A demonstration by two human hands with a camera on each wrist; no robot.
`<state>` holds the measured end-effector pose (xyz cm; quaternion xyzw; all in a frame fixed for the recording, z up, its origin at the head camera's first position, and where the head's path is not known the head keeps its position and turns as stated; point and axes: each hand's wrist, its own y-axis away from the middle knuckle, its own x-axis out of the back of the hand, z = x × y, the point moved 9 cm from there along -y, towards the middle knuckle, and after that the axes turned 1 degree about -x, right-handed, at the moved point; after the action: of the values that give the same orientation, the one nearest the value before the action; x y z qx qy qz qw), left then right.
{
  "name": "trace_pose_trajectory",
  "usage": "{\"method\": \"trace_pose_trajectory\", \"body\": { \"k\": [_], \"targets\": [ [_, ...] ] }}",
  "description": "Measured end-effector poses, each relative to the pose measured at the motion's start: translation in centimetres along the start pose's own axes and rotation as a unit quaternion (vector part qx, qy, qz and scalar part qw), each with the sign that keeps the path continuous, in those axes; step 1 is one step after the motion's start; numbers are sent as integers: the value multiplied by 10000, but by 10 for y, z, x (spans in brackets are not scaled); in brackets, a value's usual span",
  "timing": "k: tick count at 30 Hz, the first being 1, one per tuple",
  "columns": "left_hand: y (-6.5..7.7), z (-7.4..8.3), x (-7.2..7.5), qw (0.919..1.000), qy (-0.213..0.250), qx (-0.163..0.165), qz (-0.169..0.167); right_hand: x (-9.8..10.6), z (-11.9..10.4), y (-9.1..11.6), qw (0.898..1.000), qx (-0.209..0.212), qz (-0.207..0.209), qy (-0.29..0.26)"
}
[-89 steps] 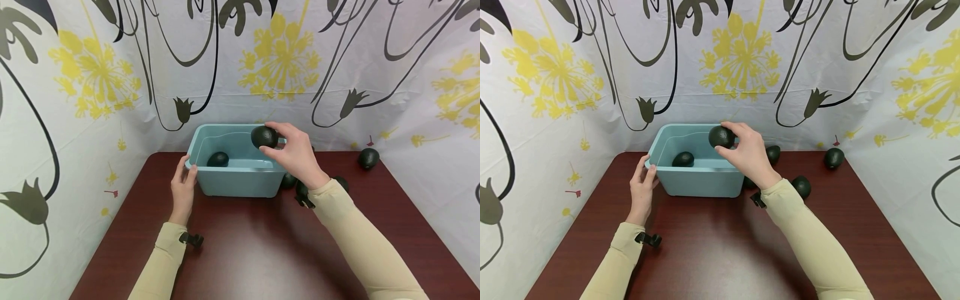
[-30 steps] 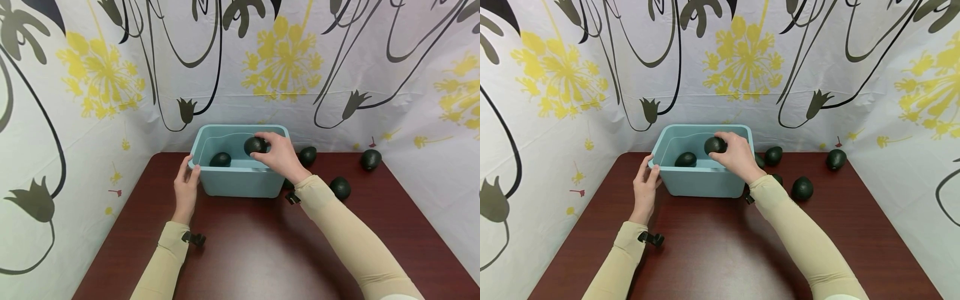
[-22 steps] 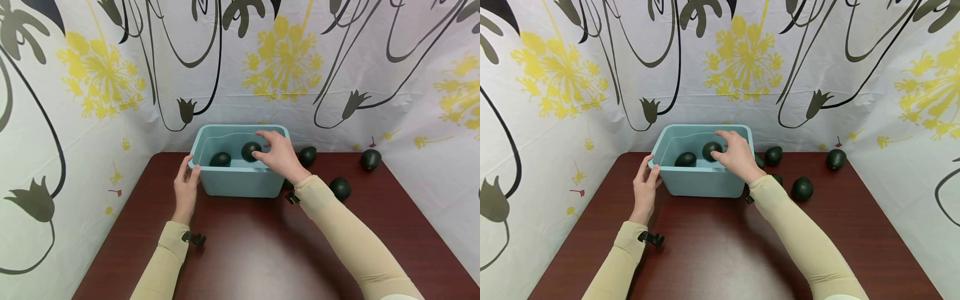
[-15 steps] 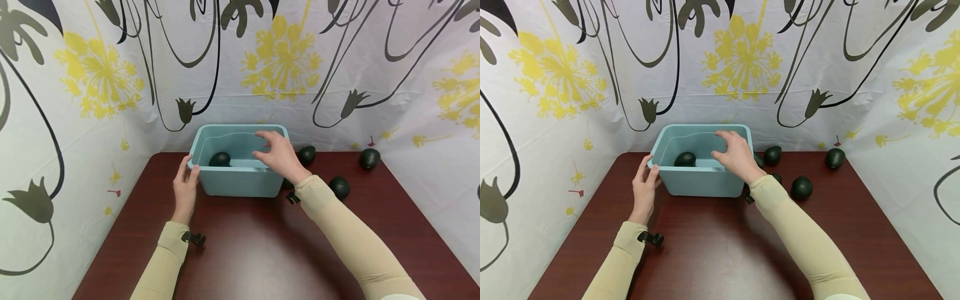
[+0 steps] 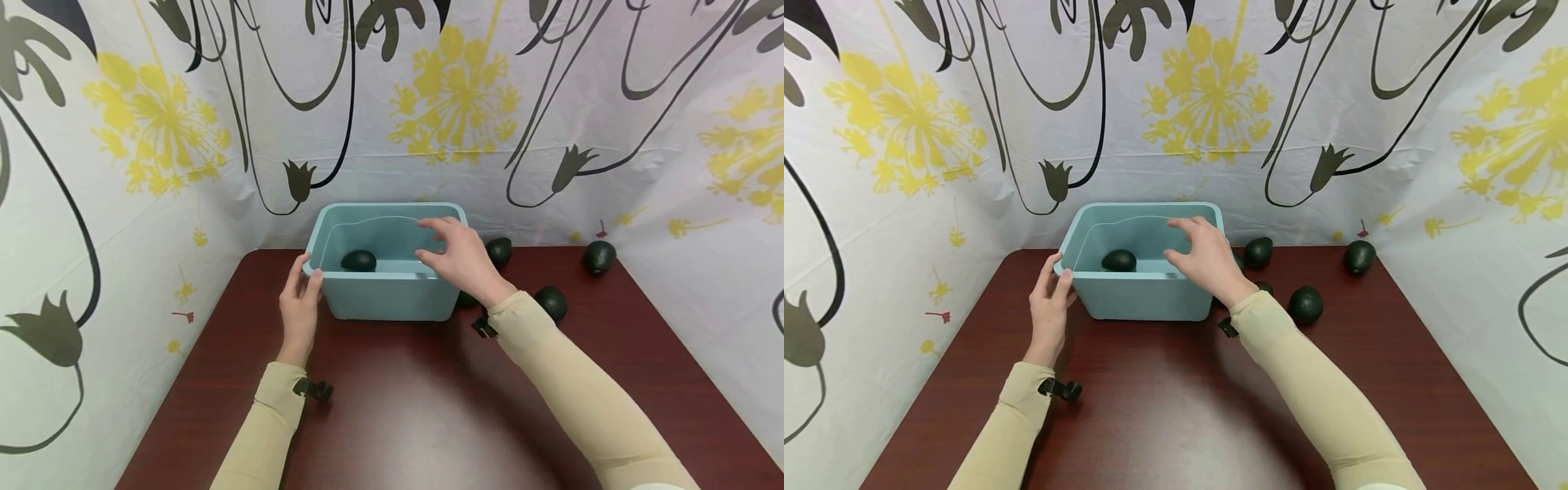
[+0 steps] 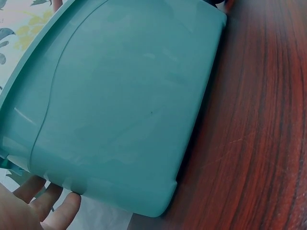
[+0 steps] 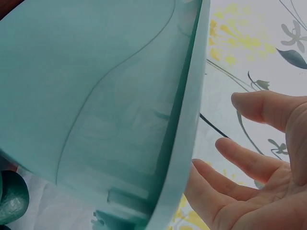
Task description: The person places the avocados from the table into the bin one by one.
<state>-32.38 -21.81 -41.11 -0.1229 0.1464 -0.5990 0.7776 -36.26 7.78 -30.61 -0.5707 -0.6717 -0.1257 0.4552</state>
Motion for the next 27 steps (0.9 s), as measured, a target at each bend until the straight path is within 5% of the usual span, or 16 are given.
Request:
{"method": "trace_pose_trajectory", "body": {
  "k": [14, 21, 27],
  "targets": [
    [0, -1, -1, 10000, 17, 17, -5, 28, -2, 23, 9993, 173, 320, 65],
    [-7, -24, 4, 9999, 47, -32, 95, 46, 3, 36, 9986, 169, 487, 103],
    [-8, -27, 5, 9998, -50, -126, 145, 62, 12, 47, 9975, 83, 692, 144]
  ]
}}
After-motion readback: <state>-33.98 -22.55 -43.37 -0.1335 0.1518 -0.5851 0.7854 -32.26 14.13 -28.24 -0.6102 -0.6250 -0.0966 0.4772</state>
